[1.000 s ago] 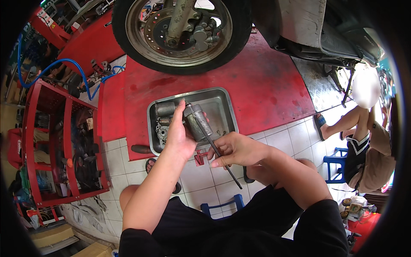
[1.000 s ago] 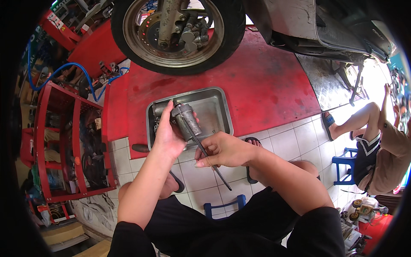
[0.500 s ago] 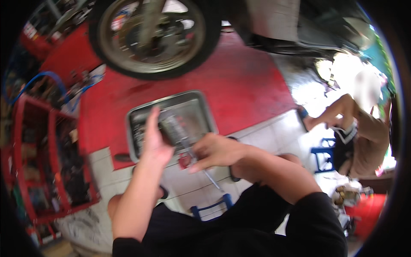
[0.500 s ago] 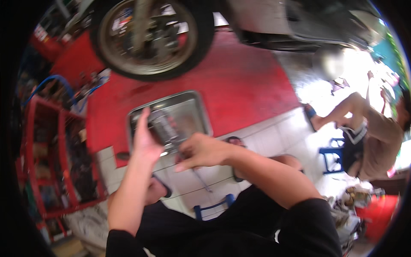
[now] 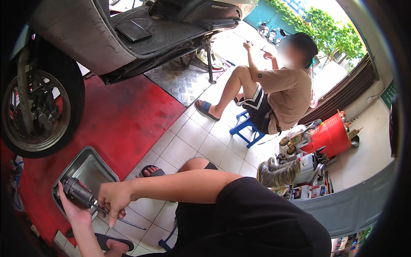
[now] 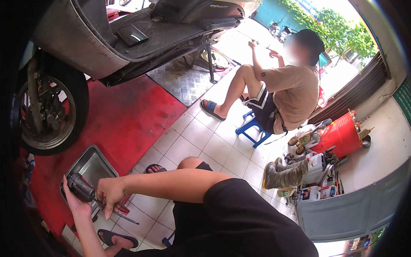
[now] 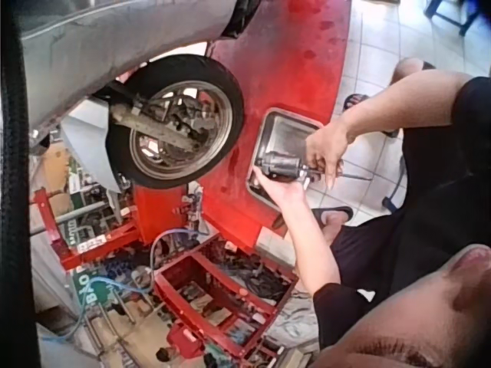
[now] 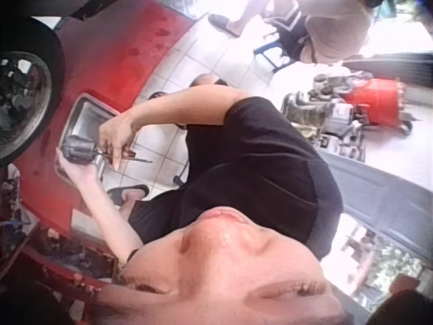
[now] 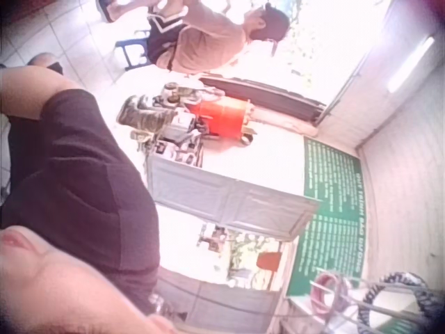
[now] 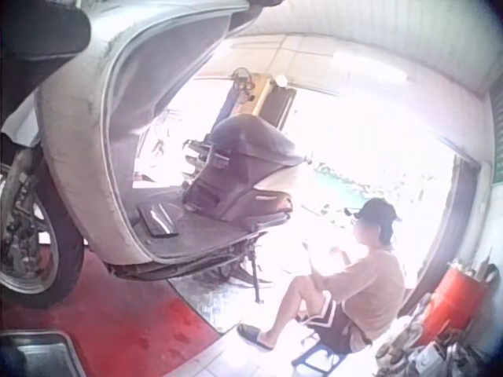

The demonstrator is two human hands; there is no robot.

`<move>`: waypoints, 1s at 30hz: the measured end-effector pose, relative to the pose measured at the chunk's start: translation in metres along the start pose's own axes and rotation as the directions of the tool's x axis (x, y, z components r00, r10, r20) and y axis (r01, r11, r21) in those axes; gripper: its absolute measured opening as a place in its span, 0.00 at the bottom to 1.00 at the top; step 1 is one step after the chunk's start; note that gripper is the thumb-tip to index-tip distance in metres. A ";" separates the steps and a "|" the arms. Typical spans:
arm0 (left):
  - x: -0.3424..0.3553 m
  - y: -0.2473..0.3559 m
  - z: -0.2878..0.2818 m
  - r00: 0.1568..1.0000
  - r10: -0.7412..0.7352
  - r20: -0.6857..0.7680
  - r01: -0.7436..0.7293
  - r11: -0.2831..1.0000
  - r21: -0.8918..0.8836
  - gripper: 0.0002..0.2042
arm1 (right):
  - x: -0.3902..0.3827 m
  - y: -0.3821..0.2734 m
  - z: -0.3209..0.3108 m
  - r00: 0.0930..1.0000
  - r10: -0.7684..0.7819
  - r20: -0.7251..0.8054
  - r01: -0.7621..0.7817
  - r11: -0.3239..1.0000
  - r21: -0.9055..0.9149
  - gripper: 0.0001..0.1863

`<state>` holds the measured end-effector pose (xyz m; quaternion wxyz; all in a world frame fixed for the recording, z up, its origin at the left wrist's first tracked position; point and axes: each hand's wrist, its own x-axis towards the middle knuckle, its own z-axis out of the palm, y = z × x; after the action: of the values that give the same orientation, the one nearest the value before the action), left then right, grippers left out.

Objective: The person sits on a low stool in a workshop and uses a screwdriver to disassemble a cylindrical mechanical part, likely a starter motor, over a metal tray. They remove screws and separate the housing to expose internal components, placing the disassembled pieces into the tray.

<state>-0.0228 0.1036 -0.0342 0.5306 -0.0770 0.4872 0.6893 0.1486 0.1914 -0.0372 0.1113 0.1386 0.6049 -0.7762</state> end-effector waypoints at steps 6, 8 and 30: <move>0.008 -0.004 -0.005 0.999 -0.003 0.036 0.003 1.000 0.010 0.22 | 0.003 0.010 -0.003 1.000 -0.021 0.020 0.019 0.996 0.092 0.14; 0.012 -0.006 -0.006 0.998 -0.024 0.052 0.024 1.000 -0.006 0.22 | 0.004 0.009 -0.003 0.998 0.012 0.070 -0.026 0.978 0.208 0.14; 0.014 -0.001 -0.008 0.999 -0.046 -0.021 0.042 0.988 -0.147 0.23 | -0.017 -0.016 -0.009 0.990 0.114 -0.085 -0.124 0.984 -0.131 0.17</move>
<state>-0.0310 0.1068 -0.0481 0.5327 -0.1348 0.4397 0.7105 0.1595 0.2044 -0.0194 0.1432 0.1966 0.6508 -0.7192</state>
